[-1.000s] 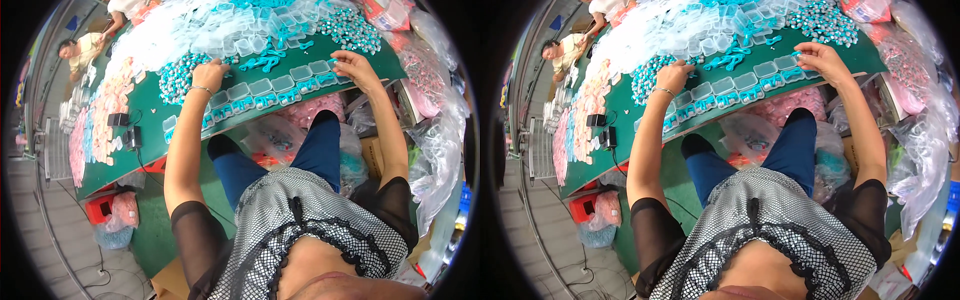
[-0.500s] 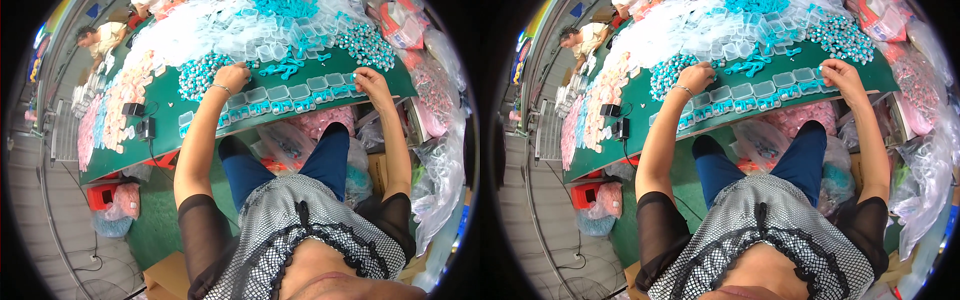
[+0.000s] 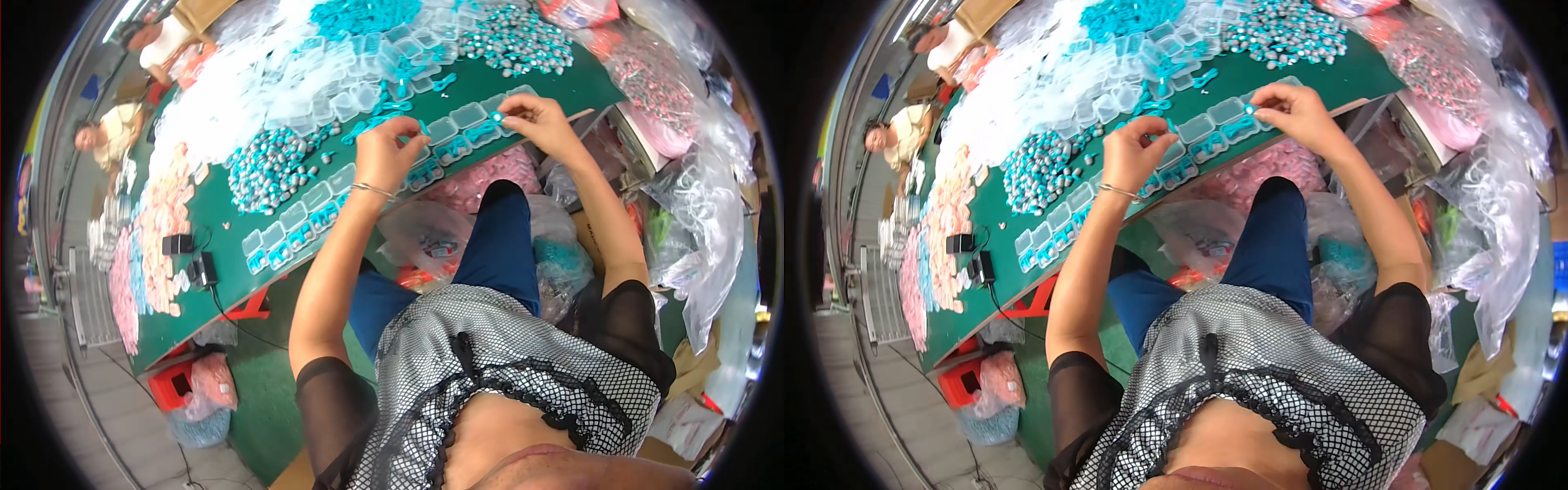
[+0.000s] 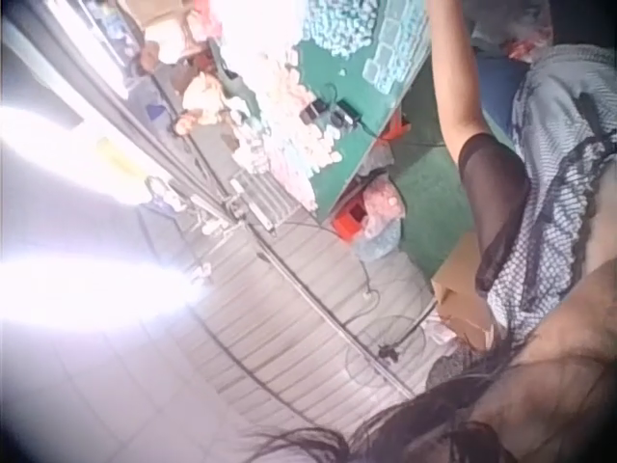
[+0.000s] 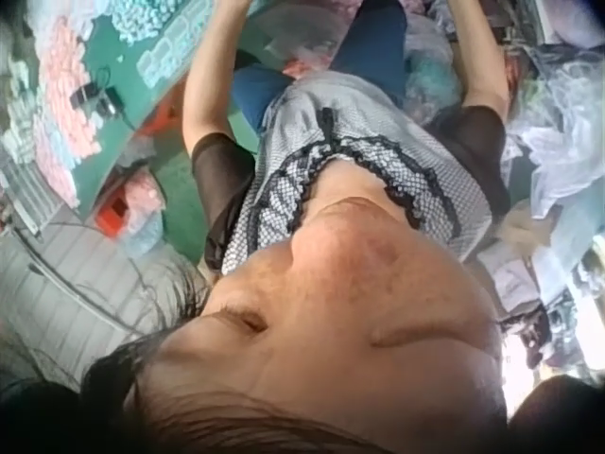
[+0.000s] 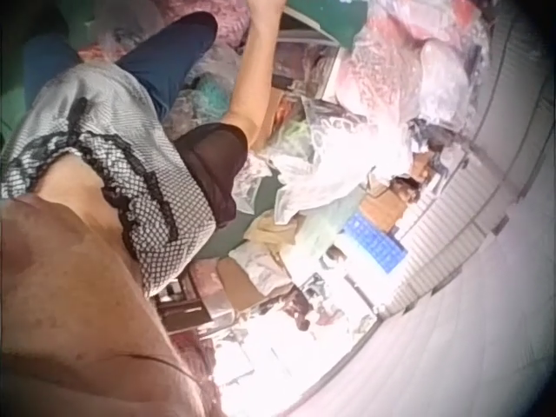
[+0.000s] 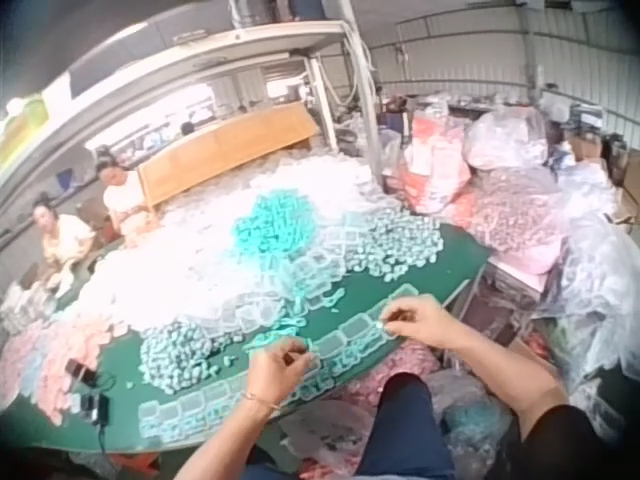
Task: The recorder sorts and places small teal parts into plastic compartments of a container.
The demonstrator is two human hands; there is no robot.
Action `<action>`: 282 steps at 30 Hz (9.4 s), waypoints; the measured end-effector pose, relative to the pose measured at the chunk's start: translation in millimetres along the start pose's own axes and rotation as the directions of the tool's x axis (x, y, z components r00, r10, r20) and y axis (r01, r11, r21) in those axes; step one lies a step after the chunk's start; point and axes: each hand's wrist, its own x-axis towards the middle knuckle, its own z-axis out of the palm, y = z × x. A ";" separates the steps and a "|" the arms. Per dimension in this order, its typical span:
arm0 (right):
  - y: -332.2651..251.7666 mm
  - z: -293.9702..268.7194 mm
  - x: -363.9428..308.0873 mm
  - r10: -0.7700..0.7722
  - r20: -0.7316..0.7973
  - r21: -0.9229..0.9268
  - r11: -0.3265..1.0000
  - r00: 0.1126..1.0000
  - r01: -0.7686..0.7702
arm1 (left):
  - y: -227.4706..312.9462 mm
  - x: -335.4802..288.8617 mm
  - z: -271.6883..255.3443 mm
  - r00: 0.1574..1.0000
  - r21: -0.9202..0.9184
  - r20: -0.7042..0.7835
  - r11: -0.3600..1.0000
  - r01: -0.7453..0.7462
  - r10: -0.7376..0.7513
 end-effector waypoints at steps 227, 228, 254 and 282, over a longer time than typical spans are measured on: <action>16.5 -38.5 4.6 -0.533 -0.102 -0.865 0.464 0.840 0.189 | 44.5 35.9 123.4 0.962 0.550 0.145 0.789 -0.274 0.232; 19.2 -44.1 15.9 -0.497 -0.124 -0.865 0.478 0.859 0.152 | 47.1 34.4 120.0 0.962 0.518 0.117 0.812 -0.270 0.246; 73.1 -57.9 97.8 -0.193 -0.027 -0.851 0.519 0.981 0.078 | -103.9 -7.3 -115.9 0.977 0.684 0.149 0.729 0.011 -0.155; 12.5 -88.4 23.6 -0.126 -0.212 -0.464 0.886 0.969 0.014 | -63.0 3.2 -85.9 0.992 0.327 0.109 0.940 -0.095 0.062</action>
